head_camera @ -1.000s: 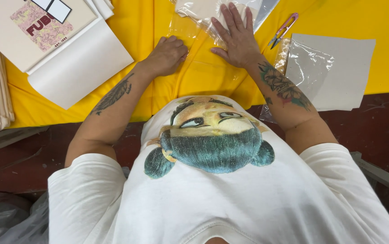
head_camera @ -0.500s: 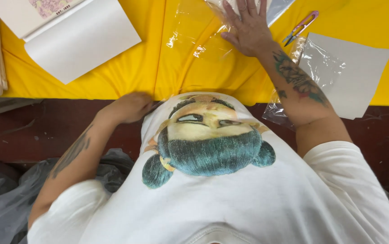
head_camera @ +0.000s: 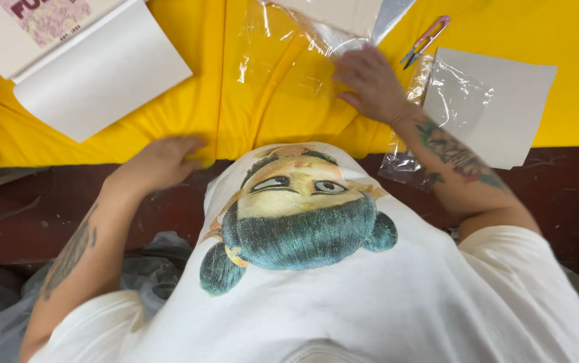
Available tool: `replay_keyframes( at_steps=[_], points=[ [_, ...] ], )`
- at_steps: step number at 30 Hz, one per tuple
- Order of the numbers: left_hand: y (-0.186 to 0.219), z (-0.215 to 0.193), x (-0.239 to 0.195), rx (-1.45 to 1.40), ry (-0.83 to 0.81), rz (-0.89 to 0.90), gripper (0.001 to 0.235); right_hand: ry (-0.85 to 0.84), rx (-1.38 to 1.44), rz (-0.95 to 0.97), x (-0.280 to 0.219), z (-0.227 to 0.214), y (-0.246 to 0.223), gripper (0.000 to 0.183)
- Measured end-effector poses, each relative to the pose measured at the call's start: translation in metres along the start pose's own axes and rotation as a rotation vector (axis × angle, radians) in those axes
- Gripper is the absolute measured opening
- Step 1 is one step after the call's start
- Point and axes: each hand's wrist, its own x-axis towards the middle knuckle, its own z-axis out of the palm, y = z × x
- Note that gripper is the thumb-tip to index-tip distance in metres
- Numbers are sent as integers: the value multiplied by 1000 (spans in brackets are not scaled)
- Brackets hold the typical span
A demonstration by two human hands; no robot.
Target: The person is folding t-shirts and placing them into clear plastic packaging bags on a yellow table.
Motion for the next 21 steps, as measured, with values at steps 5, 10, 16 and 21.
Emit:
replay_keyframes(
  at_steps=[5,10,16,21],
  points=[
    [79,-83,105,213,854,818,30,253,55,46,-15,-13,-22,10],
    [177,-150,214,421,1057,1150,26,259,93,160,-42,-19,-31,6],
    [223,-145,279,506,669,1044,50,309,97,255,-55,-34,-34,3],
    [220,-137,287,490,562,1024,51,261,71,350,-55,-24,-17,24]
  ],
)
